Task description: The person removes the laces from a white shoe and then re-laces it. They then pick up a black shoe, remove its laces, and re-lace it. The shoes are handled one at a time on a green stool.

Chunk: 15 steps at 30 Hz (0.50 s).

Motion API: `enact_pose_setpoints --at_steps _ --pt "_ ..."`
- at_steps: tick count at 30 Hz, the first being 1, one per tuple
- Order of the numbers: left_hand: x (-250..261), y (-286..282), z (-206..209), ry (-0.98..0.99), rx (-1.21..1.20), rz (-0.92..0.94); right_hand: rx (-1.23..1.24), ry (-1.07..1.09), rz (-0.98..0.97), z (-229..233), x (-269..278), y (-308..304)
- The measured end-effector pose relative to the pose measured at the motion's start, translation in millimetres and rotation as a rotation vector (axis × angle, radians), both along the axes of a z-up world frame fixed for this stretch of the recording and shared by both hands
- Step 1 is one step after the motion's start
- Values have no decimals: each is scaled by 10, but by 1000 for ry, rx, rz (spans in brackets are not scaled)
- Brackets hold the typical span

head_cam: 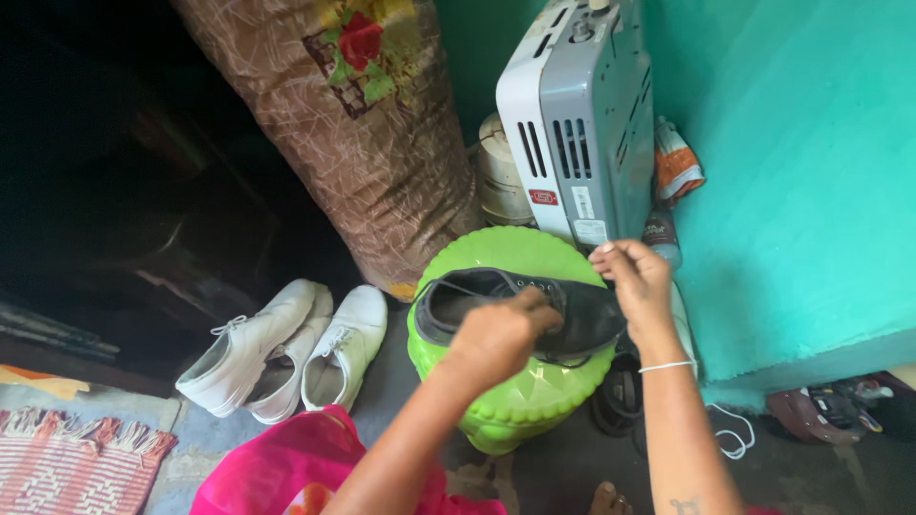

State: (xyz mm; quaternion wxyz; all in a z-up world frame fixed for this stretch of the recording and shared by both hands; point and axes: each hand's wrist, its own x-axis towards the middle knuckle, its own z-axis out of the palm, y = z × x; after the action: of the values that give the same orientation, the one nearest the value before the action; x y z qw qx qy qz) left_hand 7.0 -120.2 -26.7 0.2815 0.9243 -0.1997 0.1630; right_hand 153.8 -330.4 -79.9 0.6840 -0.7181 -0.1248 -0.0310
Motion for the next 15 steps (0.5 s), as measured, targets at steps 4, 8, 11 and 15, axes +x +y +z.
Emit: enact_pose_setpoints --at_steps 4,8,11,15 --pt "49 -201 -166 31 210 -51 -19 -26 -27 275 -90 -114" --pt "88 -187 -231 106 227 -3 -24 -9 52 500 -186 -71" --pt "103 -147 -222 155 -197 -52 -83 33 268 630 -270 -25" --pt "175 -53 -160 251 -581 -112 -91 171 615 718 -425 126"
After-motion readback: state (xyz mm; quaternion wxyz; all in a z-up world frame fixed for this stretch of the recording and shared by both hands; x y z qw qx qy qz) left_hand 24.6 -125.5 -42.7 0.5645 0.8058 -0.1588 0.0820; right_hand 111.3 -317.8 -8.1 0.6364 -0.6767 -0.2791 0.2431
